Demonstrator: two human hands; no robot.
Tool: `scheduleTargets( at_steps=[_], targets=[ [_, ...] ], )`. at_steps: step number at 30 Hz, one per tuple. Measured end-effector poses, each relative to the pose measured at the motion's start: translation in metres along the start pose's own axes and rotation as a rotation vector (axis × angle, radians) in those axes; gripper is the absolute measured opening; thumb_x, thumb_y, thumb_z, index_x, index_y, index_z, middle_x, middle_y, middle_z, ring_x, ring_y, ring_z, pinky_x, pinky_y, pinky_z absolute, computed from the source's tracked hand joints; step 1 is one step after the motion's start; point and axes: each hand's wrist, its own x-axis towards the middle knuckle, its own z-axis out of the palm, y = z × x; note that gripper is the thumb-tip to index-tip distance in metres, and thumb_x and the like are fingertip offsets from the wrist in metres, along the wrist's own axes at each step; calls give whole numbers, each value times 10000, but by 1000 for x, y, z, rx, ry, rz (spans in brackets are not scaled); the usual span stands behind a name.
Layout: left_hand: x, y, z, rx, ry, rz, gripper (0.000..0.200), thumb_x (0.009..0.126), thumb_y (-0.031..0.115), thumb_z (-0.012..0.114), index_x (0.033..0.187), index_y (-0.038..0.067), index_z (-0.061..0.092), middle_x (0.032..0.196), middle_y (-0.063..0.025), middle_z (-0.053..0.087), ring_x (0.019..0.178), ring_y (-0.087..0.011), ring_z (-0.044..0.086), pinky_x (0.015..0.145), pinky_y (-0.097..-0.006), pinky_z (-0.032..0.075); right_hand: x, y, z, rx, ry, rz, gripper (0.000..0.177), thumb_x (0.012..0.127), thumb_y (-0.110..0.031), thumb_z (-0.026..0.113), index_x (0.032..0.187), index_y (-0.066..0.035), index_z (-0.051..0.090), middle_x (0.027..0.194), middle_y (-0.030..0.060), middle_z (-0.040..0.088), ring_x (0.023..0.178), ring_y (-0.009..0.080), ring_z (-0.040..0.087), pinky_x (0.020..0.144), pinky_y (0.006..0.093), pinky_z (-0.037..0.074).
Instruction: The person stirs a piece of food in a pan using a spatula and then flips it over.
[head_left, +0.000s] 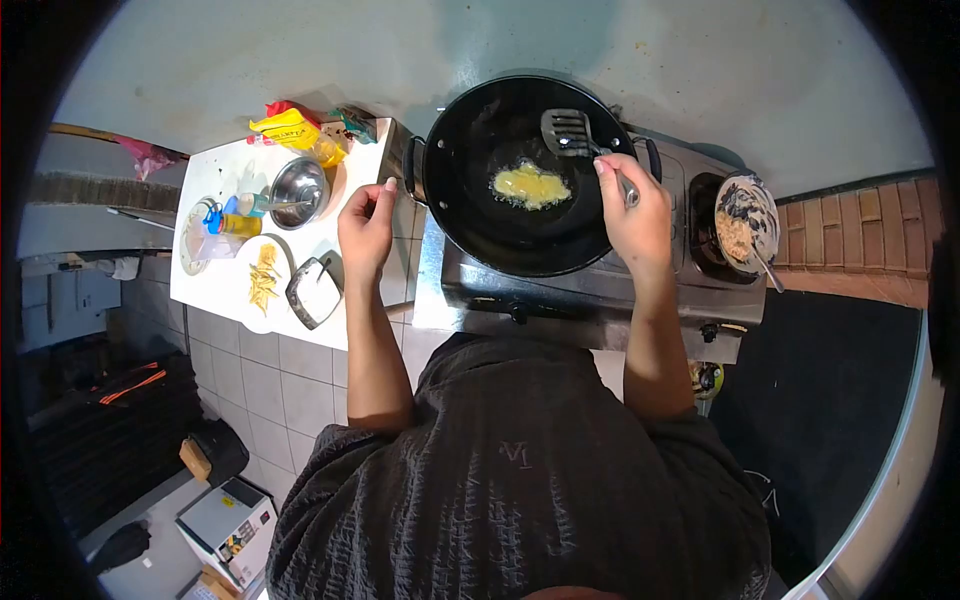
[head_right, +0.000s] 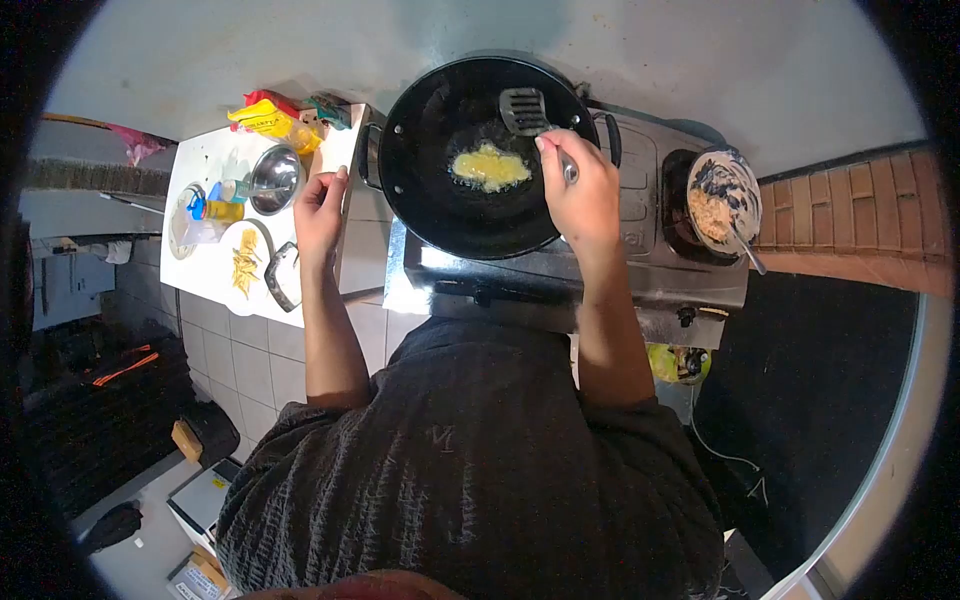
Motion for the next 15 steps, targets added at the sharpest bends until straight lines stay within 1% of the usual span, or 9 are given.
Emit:
scheduleTargets(
  at_steps=[4, 6, 7, 9, 13, 15],
  targets=[
    [3, -2, 3, -54, -12, -7, 256, 931, 247, 643, 828, 13, 632, 705, 52, 532, 655, -38, 421, 593, -194, 340, 1, 6, 3, -61, 33, 31, 158, 898, -177, 621, 929, -25, 650, 861, 180, 671, 807, 362, 657, 711, 369, 509],
    [7, -8, 1, -78, -27, 1, 252, 928, 244, 646, 828, 14, 630, 711, 52, 536, 657, -38, 423, 596, -194, 343, 4, 8, 7, -86, 27, 186, 201, 898, -221, 618, 926, -25, 653, 822, 188, 668, 779, 379, 652, 700, 371, 507],
    [9, -10, 1, -80, -32, 3, 252, 928, 244, 646, 828, 14, 630, 711, 52, 536, 657, -38, 423, 596, -194, 343, 6, 13, 10, -89, 31, 188, 201, 898, -221, 618, 926, -25, 653, 822, 188, 668, 779, 379, 652, 700, 371, 507],
    [12, -12, 0, -61, -36, -5, 249, 926, 245, 649, 828, 17, 632, 709, 53, 536, 657, -39, 425, 595, -194, 342, 9, 20, 12, -73, -64, 258, 238, 903, -254, 606, 923, -21, 653, 801, 197, 661, 762, 385, 649, 687, 376, 502],
    [15, -14, -2, -97, -57, -8, 247, 924, 245, 652, 831, 17, 635, 703, 54, 532, 653, -38, 422, 594, -194, 342, 9, 13, 5, -76, -85, 231, 258, 904, -274, 606, 917, -21, 654, 777, 193, 654, 736, 365, 654, 677, 381, 496],
    [14, -12, -1, -106, -44, 19, 246, 923, 245, 653, 822, 22, 635, 700, 55, 530, 646, -36, 414, 587, -196, 336, 16, 22, -1, -60, -76, 145, 281, 900, -298, 612, 919, -21, 656, 763, 186, 647, 729, 326, 658, 687, 378, 493]
  ],
)
